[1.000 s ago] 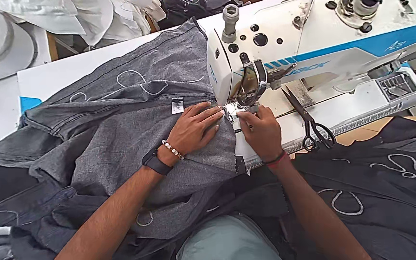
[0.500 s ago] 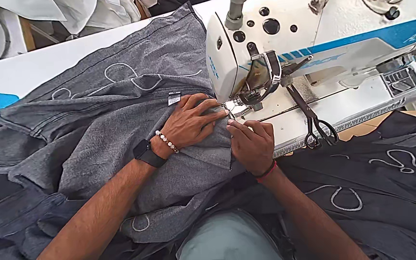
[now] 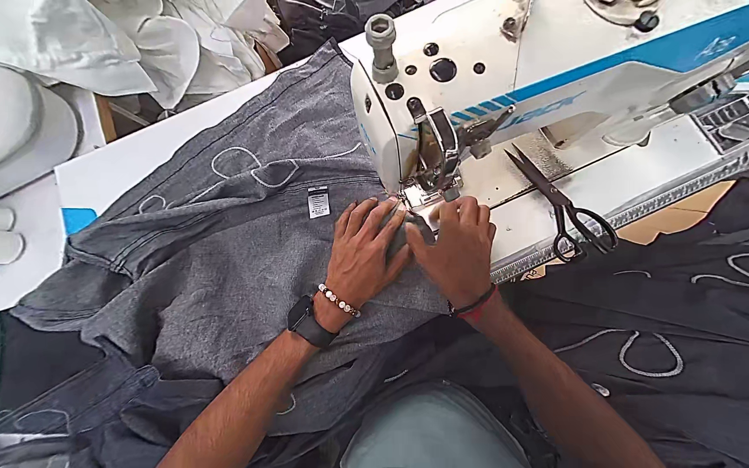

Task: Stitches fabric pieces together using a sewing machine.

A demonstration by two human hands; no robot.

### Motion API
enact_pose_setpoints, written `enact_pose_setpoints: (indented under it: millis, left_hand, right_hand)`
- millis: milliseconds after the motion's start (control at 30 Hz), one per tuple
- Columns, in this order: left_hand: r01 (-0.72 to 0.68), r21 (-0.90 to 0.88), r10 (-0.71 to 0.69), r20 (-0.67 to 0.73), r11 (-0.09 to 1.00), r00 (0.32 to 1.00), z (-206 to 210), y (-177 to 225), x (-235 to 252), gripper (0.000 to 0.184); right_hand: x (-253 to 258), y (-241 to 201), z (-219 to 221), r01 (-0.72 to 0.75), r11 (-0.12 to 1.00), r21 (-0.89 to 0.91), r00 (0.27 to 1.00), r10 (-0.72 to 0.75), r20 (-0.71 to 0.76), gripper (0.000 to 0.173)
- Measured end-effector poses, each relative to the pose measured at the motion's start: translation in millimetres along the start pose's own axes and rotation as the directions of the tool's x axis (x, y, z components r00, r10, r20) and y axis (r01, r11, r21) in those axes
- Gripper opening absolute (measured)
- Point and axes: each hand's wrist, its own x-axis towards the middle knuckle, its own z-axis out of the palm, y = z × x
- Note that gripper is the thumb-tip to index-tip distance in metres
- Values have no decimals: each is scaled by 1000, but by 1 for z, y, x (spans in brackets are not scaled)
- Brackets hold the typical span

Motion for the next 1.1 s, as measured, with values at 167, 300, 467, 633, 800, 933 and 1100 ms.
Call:
enact_pose_setpoints:
  millis: [167, 300, 467, 633, 800, 933, 1100]
  left_hand:
    - [-14, -18, 13, -16, 1000, 1000, -1, 2, -1, 43]
    - [-25, -16, 25, 8, 1000, 1000, -1, 0, -5, 45]
    - [-3, 13, 3, 56, 1000, 998, -2, 2, -6, 47]
    - [23, 20, -24, 43, 1000, 999, -2, 4, -4, 46]
    - [-40, 96, 45, -47, 995, 998, 0, 0, 0, 40]
    - [-1, 115, 3, -15, 993, 1000, -1, 11, -2, 40]
    - [38, 36, -39, 42, 999, 998, 0, 8, -8, 48]
  right_hand:
    - [7, -11, -7, 61, 996, 71, 992, -69, 107, 26]
    - [4, -7, -9, 54, 975, 215, 990, -81, 116, 25]
    - [-62, -11, -20, -209, 900, 382, 951, 96, 295, 61]
    - [-100, -11, -18, -245, 728, 641, 965, 120, 233, 41]
    - [-80, -6, -7, -208, 819, 535, 975, 127, 184, 38]
    - [-82, -7, -9, -220, 883, 414, 965, 135, 224, 42]
    - [-98, -4, -21, -237, 828, 508, 955, 104, 277, 41]
